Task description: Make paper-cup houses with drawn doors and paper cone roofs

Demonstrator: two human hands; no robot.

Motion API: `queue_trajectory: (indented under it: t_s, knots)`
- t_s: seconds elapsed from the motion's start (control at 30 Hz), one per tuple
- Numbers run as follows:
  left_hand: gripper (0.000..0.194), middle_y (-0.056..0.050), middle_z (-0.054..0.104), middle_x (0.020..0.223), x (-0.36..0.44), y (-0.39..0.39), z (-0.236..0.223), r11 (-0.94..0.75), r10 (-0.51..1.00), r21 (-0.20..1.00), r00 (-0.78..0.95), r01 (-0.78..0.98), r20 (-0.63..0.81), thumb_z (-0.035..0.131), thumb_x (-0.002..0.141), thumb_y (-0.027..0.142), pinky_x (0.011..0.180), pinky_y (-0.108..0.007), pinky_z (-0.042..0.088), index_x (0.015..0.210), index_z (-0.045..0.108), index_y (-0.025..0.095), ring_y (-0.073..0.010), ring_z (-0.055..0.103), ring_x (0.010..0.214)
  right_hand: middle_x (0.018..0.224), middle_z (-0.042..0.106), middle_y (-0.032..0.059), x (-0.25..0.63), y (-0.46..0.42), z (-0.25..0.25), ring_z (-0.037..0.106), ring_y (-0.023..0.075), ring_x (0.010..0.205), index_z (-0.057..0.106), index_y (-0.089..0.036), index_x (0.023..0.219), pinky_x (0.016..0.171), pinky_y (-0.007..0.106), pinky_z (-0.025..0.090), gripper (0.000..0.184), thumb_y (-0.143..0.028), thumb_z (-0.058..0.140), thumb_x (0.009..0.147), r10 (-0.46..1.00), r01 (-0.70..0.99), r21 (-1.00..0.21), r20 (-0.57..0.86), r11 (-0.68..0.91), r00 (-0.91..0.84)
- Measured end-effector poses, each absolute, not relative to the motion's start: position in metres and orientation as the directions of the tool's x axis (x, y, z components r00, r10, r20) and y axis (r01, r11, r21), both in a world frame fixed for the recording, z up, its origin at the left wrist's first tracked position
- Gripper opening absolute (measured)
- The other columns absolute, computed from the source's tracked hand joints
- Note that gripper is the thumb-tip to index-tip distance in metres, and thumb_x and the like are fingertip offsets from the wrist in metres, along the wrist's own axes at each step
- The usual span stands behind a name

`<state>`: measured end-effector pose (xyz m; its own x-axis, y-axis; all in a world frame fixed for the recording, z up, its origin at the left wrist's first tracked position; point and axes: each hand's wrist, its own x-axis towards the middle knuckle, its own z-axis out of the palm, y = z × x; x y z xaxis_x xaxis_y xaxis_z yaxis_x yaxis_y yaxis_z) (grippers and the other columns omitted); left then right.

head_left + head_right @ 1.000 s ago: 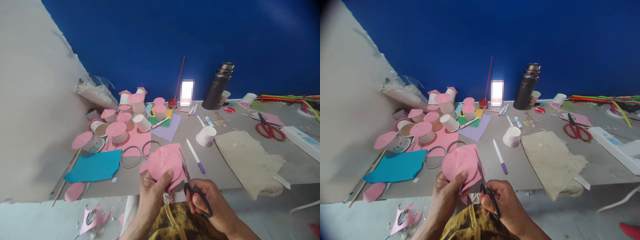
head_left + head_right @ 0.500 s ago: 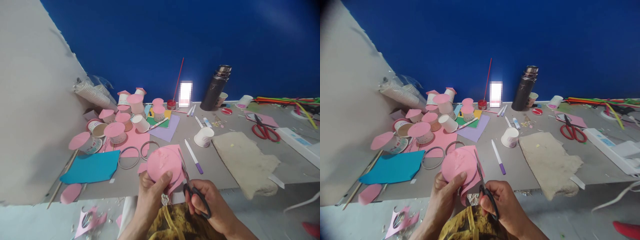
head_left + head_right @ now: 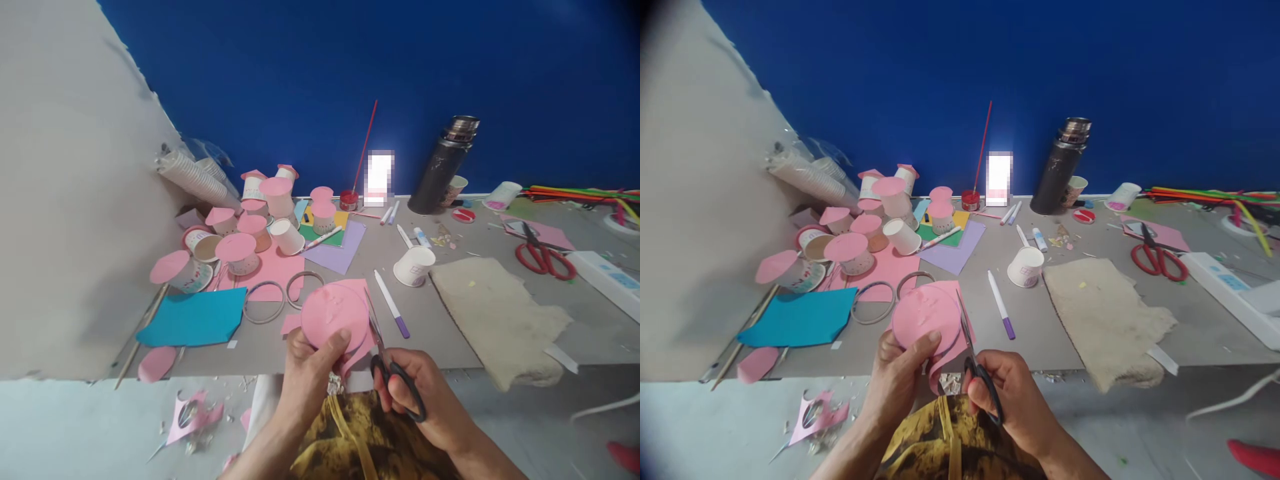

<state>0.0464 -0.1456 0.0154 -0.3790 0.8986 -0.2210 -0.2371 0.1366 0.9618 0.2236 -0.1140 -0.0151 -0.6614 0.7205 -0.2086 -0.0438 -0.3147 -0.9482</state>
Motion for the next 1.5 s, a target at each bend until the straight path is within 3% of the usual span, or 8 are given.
queue_trajectory:
  t_s: [0.8, 1.5]
  knots:
    - [0.04, -0.001, 0.057, 0.04, 0.048, -0.146, 0.012, 0.132, 0.917, 0.957, -0.334, -0.257, -0.217, 0.075, 0.079, 0.042, 0.045, -0.026, 0.037, 0.05, 0.066, 0.017, -0.0127, 0.048, 0.036, 0.059, 0.055, -0.0005, 0.223, -0.113, -0.011, 0.037, 0.0091, 0.052, 0.063, -0.014, 0.078, 0.053, 0.023, 0.032, 0.067, -0.081, 0.072, 0.072, 0.728, -0.006, -0.952, -0.23, -0.306, -0.646]
    - [0.038, 0.001, 0.053, 0.04, 0.047, -0.145, 0.033, 0.119, 0.9, 0.957, -0.379, -0.263, -0.216, 0.075, 0.075, 0.038, 0.047, -0.024, 0.037, 0.047, 0.059, 0.018, -0.0111, 0.046, 0.04, 0.055, 0.053, -0.0012, 0.225, -0.111, -0.016, 0.038, 0.0095, 0.05, 0.06, -0.016, 0.072, 0.052, 0.024, 0.032, 0.067, -0.082, 0.071, 0.071, 0.729, 0.025, -0.957, -0.237, -0.289, -0.642]
